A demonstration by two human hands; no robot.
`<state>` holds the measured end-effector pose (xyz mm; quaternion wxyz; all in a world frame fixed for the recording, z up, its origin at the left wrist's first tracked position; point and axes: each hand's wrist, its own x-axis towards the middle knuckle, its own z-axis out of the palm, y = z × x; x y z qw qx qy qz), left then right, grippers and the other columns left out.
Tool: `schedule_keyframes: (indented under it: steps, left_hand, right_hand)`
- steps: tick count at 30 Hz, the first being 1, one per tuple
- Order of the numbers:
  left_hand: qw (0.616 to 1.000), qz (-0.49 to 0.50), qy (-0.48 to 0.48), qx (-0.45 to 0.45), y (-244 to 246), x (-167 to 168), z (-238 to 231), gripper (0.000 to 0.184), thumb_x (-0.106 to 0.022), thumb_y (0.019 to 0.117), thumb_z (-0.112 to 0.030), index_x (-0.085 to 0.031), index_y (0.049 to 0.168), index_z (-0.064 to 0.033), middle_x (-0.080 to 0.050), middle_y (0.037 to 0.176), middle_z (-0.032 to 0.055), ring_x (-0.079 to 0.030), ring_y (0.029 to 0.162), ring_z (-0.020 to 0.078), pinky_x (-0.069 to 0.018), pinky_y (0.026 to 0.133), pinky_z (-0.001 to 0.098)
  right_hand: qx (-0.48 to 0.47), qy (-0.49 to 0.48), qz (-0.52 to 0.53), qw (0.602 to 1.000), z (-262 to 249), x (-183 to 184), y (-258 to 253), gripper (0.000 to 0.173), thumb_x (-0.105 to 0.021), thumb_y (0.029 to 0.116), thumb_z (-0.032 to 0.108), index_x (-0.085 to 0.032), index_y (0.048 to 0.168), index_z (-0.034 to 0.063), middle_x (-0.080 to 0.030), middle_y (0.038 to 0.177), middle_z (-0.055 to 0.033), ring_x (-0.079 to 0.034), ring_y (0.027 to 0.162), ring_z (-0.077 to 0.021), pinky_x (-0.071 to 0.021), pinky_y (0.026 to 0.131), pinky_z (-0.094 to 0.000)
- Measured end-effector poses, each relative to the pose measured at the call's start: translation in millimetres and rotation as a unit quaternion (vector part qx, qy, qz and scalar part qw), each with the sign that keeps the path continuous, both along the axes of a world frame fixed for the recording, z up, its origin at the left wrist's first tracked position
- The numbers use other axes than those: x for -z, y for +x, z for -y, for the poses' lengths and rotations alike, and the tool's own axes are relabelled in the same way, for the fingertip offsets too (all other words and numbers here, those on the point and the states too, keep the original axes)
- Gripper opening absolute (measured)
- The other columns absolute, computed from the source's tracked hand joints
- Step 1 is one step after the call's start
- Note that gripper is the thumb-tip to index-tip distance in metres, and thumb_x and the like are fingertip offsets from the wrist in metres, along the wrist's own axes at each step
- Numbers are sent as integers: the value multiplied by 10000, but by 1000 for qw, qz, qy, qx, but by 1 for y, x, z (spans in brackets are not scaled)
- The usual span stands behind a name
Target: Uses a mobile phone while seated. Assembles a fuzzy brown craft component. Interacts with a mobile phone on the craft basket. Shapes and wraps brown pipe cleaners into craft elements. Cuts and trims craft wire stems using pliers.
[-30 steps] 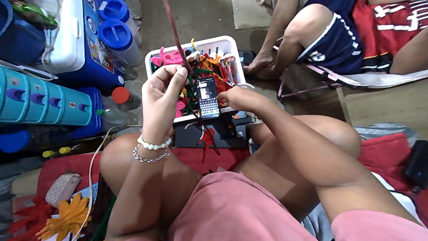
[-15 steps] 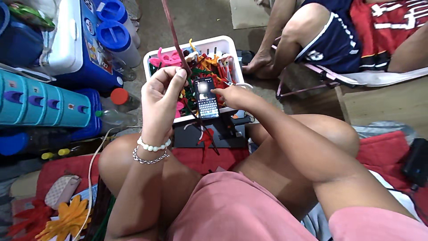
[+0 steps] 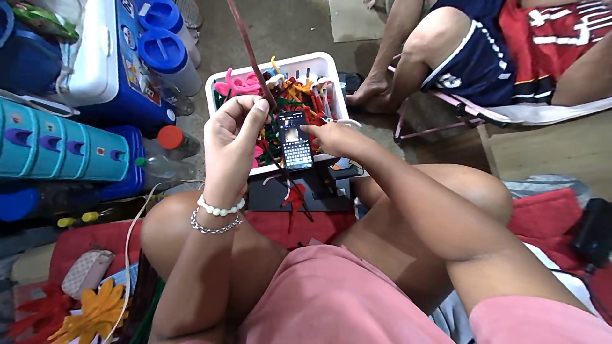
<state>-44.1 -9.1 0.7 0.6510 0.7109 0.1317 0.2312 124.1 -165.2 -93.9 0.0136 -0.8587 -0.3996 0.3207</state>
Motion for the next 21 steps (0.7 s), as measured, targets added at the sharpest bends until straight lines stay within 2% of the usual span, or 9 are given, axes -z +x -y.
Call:
schedule_keyframes:
  steps: [3, 5, 8, 13, 21]
  left_hand:
    - [1000, 1, -1, 0, 0, 0, 0, 116, -543, 1056, -129, -652, 1034, -95, -661, 869, -64, -633, 793, 25, -536, 738, 189]
    - [1000, -1, -2, -3, 0, 0, 1, 112, -547, 1054, -129, -652, 1028, -100, -655, 866, -70, -629, 790, 20, -531, 733, 181]
    - [1000, -1, -1, -5, 0, -1, 1, 112, -550, 1053, -131, -656, 1035, -98, -662, 870, -66, -636, 798, 25, -537, 739, 188]
    - [1000, 1, 3, -3, 0, 0, 1, 116, -547, 1054, -130, -657, 1042, -91, -663, 877, -61, -638, 808, 28, -538, 747, 191]
    - [1000, 3, 6, -1, -1, 0, 0, 117, -545, 1053, -127, -657, 1049, -91, -665, 882, -64, -632, 798, 24, -535, 739, 190]
  right_hand:
    - [-4, -24, -12, 1000, 0, 0, -1, 543, -507, 1078, 187, -389, 1601, 272, -690, 1222, -229, -652, 1146, -457, -493, 943, -667]
    - [-11, -21, -14, 1000, 1, -2, -2, 478, -508, 1074, 166, -480, 1545, 241, -695, 1222, -216, -654, 1152, -448, -496, 950, -661]
    - [-26, 22, -8, 999, 4, -3, -1, 349, -519, 1054, 114, -634, 1381, 156, -724, 1147, -186, -676, 1118, -414, -509, 945, -642]
    - [-18, 38, 3, 999, 5, -4, -1, 390, -507, 1064, 125, -586, 1442, 177, -717, 1168, -191, -673, 1120, -422, -511, 936, -647]
    - [-5, 25, -3, 1000, 3, -1, -1, 512, -520, 1073, 178, -439, 1571, 261, -713, 1156, -216, -674, 1096, -446, -509, 916, -662]
